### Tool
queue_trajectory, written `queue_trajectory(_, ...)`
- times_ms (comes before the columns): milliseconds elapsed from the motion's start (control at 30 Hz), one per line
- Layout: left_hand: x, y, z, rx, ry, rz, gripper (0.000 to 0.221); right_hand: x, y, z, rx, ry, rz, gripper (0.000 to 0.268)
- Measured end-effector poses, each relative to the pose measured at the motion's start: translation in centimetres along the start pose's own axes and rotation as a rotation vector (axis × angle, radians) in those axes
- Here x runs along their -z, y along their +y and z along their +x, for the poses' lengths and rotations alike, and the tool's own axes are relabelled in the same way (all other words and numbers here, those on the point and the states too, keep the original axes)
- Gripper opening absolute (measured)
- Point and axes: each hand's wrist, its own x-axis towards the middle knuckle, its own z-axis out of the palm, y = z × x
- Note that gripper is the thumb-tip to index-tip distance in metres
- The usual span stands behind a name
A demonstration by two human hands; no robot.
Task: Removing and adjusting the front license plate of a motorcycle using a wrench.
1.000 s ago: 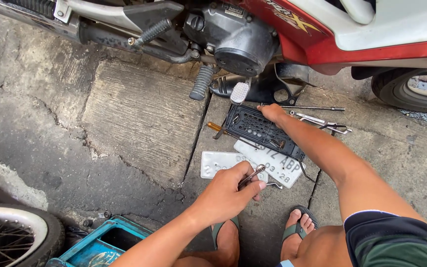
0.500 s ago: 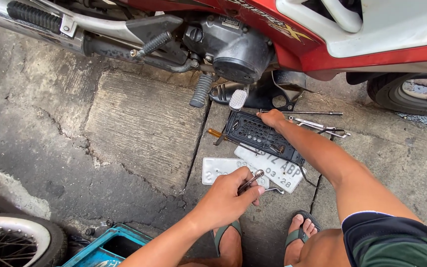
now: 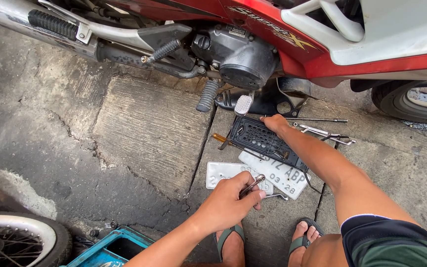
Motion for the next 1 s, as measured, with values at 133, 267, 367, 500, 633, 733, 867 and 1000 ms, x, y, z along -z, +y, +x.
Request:
queue_trajectory(133,-0.2,-0.1,0.1,-0.030,0.008,0.037,0.017,1.3,-0.8,-2.6,-0.008,0.010,-0.129,0.065)
queue_trajectory(267,-0.4,0.7,-0.3,-0.020,-0.016,0.048,0.018,1.1,0.0,-1.3,0.132,0.144,-0.257,0.050)
queue_trajectory(367,-0.7,1.2,-0.7,-0.024,-0.023,0.049,0.017,1.0,0.9,-0.5,0.226,0.202,-0.286,0.036)
queue_trajectory(500,-1.2,1.5,-1.2,-0.019,-0.025,0.048,0.017,2.4,1.2,-2.9,0.389,0.251,-0.381,0.020)
queue_trajectory(633,-1.8,1.4,-1.3,-0.036,0.013,0.053,0.013,3.7,1.3,-4.5,0.430,0.225,-0.355,0.020)
queue_trajectory(733,-2.1,-0.1,-0.4,-0.093,0.066,0.020,0.017,4.6,2.1,-4.6,0.446,0.194,-0.347,0.023)
queue_trajectory(867,-2.1,-1.5,0.7,-0.323,0.090,-0.016,0.026,5.7,4.1,-2.2,0.684,0.151,-0.377,0.025)
queue_trajectory(1000,-2.1,-1.2,1.7,-0.350,0.135,-0.020,0.026,7.3,4.3,-4.2,0.701,0.137,-0.302,0.026)
